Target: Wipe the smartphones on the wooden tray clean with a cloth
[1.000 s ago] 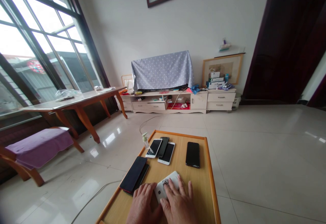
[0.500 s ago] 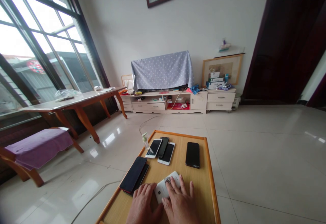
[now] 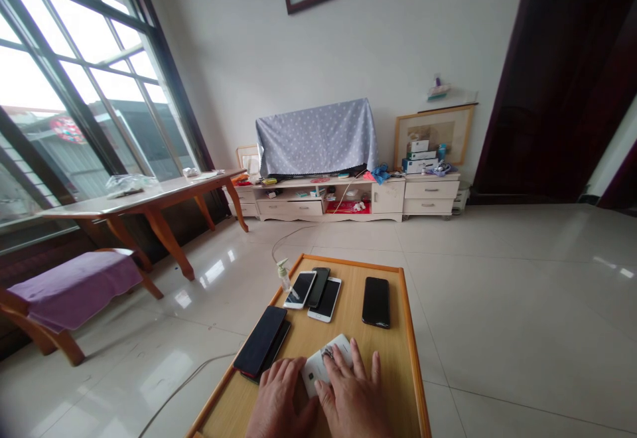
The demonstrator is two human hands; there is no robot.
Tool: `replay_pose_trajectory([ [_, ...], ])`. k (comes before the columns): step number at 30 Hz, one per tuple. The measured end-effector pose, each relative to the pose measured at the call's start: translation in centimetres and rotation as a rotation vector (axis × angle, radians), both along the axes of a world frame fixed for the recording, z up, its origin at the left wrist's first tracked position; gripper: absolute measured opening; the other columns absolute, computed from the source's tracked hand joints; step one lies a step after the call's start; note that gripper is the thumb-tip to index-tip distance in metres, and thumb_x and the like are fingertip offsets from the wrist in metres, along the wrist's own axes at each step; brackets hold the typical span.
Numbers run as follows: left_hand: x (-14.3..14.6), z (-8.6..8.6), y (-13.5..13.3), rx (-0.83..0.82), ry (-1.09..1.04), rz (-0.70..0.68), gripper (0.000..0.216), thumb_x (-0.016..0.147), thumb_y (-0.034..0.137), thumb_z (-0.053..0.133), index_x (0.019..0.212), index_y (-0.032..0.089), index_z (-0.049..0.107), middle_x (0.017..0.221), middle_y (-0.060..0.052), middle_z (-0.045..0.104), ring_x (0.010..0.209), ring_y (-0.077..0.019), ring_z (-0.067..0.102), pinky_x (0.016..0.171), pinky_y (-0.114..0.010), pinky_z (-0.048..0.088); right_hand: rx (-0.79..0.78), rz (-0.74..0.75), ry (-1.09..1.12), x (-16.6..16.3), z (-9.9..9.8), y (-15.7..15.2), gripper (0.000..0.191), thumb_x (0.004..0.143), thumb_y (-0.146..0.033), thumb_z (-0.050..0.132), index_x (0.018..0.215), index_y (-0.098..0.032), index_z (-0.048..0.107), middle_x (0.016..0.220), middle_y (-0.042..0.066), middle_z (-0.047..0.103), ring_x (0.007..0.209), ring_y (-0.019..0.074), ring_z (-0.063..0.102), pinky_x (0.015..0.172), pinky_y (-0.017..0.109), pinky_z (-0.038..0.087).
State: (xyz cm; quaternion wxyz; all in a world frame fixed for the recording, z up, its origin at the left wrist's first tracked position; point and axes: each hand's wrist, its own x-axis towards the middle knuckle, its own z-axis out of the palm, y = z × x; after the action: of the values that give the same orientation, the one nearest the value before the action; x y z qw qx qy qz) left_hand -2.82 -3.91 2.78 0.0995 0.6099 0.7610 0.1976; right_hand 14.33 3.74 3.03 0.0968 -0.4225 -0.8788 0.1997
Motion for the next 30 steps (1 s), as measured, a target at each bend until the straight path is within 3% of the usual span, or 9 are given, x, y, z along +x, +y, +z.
replay_pose_trajectory([
  [6,-0.2,-0.4,0.0,-0.047,0.004,0.013,0.048,0.074,0.033,0.061,0.122,0.029,0.060,0.121,-0.004,0.066,0.117,-0.0240,0.054,0.102,-0.035,0.036,-0.082,0.157,0.018,-0.4,0.8,-0.8,0.057,0.100,-0.068,0.033,0.148,-0.042,0.046,0.157,-0.002,0.041,0.150,0.0399,0.024,0.116,0.079,0.006],
  [14,0.1,0.2,0.0,-0.003,0.024,-0.005,0.045,0.080,0.038,0.061,0.123,0.025,0.060,0.122,-0.007,0.066,0.118,-0.0252,0.054,0.103,-0.038,0.036,0.003,-0.009,-0.009,-0.1,-0.6,0.2,0.055,0.102,-0.063,0.031,0.149,-0.040,0.047,0.159,-0.002,0.039,0.151,0.0406,0.024,0.115,0.079,0.009],
  [22,-0.2,0.0,0.1,-0.116,0.031,0.014,0.055,0.073,0.032,0.061,0.127,0.029,0.058,0.126,-0.005,0.064,0.122,-0.0254,0.052,0.106,-0.036,0.034,-0.088,0.156,0.029,-0.5,0.6,-0.9,0.056,0.098,-0.067,0.038,0.148,-0.042,0.047,0.158,-0.001,0.039,0.150,0.0406,0.025,0.116,0.078,0.007],
  [30,-0.1,-0.2,0.1,0.016,0.021,-0.013,0.044,0.081,0.039,0.059,0.123,0.026,0.060,0.122,-0.008,0.066,0.117,-0.0263,0.055,0.102,-0.039,0.037,-0.010,0.009,-0.003,-0.1,0.4,-0.1,0.056,0.101,-0.067,0.028,0.146,-0.042,0.050,0.157,-0.002,0.043,0.151,0.0407,0.024,0.115,0.079,0.007],
])
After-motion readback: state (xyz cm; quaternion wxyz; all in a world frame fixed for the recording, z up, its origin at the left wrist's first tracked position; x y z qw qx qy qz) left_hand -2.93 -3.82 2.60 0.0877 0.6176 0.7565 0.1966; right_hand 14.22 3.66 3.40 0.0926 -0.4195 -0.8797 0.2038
